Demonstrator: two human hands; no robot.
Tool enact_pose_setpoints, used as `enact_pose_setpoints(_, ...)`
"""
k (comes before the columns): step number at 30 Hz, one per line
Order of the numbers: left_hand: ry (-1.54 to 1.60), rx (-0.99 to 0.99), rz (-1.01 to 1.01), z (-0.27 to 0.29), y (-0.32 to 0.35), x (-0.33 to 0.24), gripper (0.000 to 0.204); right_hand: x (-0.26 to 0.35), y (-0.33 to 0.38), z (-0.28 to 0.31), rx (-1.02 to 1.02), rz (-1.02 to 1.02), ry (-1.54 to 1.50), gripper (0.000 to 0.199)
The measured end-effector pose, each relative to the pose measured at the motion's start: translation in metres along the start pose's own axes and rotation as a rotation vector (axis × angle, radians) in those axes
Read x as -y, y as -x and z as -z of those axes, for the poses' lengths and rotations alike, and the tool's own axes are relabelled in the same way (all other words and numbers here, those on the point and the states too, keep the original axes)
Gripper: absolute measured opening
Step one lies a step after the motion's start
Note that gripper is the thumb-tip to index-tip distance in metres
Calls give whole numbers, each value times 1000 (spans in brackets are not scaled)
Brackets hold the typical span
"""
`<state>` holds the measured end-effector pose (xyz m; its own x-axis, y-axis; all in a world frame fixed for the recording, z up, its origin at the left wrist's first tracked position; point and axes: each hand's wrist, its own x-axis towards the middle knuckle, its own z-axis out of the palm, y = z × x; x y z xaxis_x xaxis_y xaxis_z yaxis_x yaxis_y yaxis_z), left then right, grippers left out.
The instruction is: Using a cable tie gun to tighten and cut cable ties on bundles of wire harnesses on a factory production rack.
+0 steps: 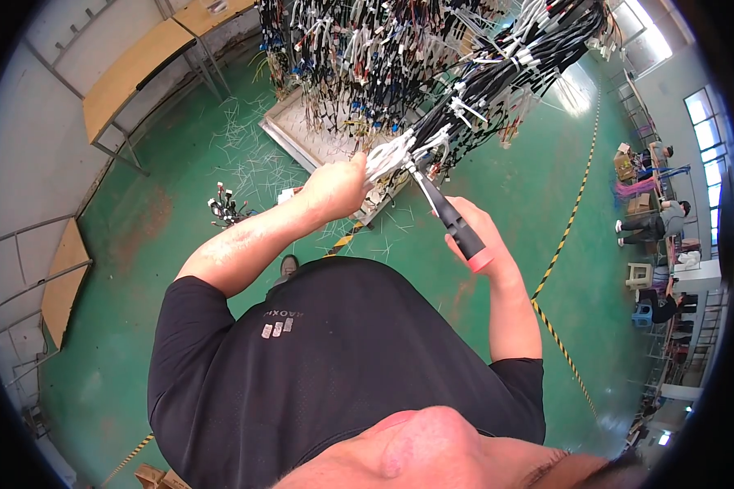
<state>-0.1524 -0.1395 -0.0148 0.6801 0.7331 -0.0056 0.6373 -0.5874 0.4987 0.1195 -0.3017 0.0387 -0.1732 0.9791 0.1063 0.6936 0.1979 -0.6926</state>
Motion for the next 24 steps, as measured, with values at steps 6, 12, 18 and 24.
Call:
enact_pose_setpoints(6,-3,-14,3,6,6,-4,35,-25,-4,-25,-152,120,4,35)
enact_pose_setpoints(12,-12,47,70,15,5,-9,34,-26,6,-36,-195,-80,171,23)
enact_pose_setpoints(18,-21,-20,24,6,-4,-1,34,-37,13,-34,-329,97,412,38)
enact_pose_setpoints(24,-53,-22,48,-5,-7,3,31,-37,19,7,-339,-319,-797,46)
